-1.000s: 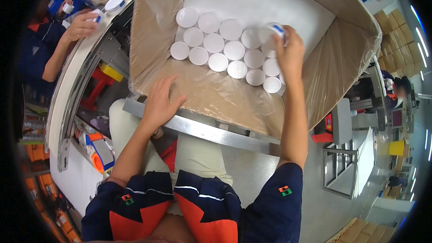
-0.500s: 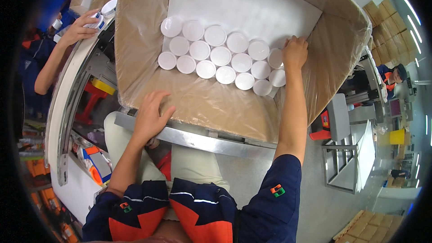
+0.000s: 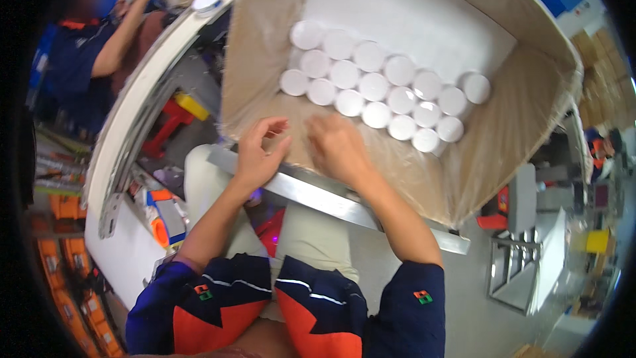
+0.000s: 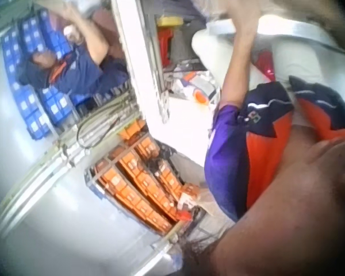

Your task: The person packs cosmetic jars into a lined box, picking them up from a conveyor belt, arranging them in layers, and placing foam divider sheets between the layers.

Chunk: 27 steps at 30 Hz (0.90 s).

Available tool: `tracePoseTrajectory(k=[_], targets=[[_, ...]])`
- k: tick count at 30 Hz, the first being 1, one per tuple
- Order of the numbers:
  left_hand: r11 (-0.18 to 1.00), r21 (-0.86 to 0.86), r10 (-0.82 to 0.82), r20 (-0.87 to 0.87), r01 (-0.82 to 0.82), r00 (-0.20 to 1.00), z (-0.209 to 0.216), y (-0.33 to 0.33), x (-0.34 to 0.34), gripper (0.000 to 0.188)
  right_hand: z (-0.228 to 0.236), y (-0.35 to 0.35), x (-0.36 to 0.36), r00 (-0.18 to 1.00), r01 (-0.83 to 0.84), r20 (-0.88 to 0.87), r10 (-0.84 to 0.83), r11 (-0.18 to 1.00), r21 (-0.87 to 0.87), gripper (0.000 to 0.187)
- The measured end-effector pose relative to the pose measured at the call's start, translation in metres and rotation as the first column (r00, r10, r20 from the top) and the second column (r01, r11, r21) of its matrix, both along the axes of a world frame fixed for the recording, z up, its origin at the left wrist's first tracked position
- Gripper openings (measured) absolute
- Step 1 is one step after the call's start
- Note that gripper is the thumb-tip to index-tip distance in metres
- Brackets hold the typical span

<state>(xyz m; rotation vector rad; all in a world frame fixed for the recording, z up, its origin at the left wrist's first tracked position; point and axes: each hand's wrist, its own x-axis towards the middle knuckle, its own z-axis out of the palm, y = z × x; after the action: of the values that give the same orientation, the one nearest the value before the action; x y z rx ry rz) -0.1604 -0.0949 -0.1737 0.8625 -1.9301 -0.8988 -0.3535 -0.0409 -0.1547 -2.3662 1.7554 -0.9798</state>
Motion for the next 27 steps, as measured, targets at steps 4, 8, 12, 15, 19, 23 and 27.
tracePoseTrajectory(k=[4, 8, 12, 15, 19, 23, 27], targets=[[0.997, 0.004, 0.072, -0.428, -0.078, 0.901, 0.008, -0.012, 0.017, 0.023, -0.006, 0.011, 0.051, 0.981, -0.181, -0.06, 0.187, 0.979, 0.096, 0.024], [0.883, -0.209, 0.285, -0.475, -0.421, 0.833, 0.068, -0.087, 0.045, 0.014, -0.017, 0.006, 0.056, 0.984, -0.149, -0.09, 0.151, 0.988, 0.024, 0.021], [0.623, -0.666, 0.46, -0.112, -0.41, 0.881, 0.104, -0.205, 0.063, 0.053, -0.018, 0.001, 0.057, 0.99, -0.14, 0.02, 0.14, 0.99, -0.008, 0.019], [0.531, -0.769, 0.622, 0.068, -0.356, 0.78, 0.096, -0.287, 0.068, 0.082, -0.019, -0.003, 0.059, 0.987, -0.157, 0.03, 0.157, 0.988, -0.008, 0.019], [0.651, -0.668, 0.715, 0.378, -0.361, 0.588, 0.099, -0.323, 0.038, 0.098, -0.022, -0.002, 0.056, 0.986, -0.152, 0.068, 0.15, 0.988, 0.021, 0.019], [0.797, -0.477, 0.603, 0.63, -0.369, 0.488, 0.099, -0.333, 0.021, 0.092, -0.021, -0.001, 0.055, 0.981, -0.162, 0.116, 0.155, 0.985, 0.052, 0.019], [0.803, -0.468, 0.596, 0.647, -0.37, 0.476, 0.095, -0.331, 0.019, 0.083, -0.023, 0.0, 0.051, 0.984, -0.146, 0.114, 0.139, 0.987, 0.06, 0.019]])
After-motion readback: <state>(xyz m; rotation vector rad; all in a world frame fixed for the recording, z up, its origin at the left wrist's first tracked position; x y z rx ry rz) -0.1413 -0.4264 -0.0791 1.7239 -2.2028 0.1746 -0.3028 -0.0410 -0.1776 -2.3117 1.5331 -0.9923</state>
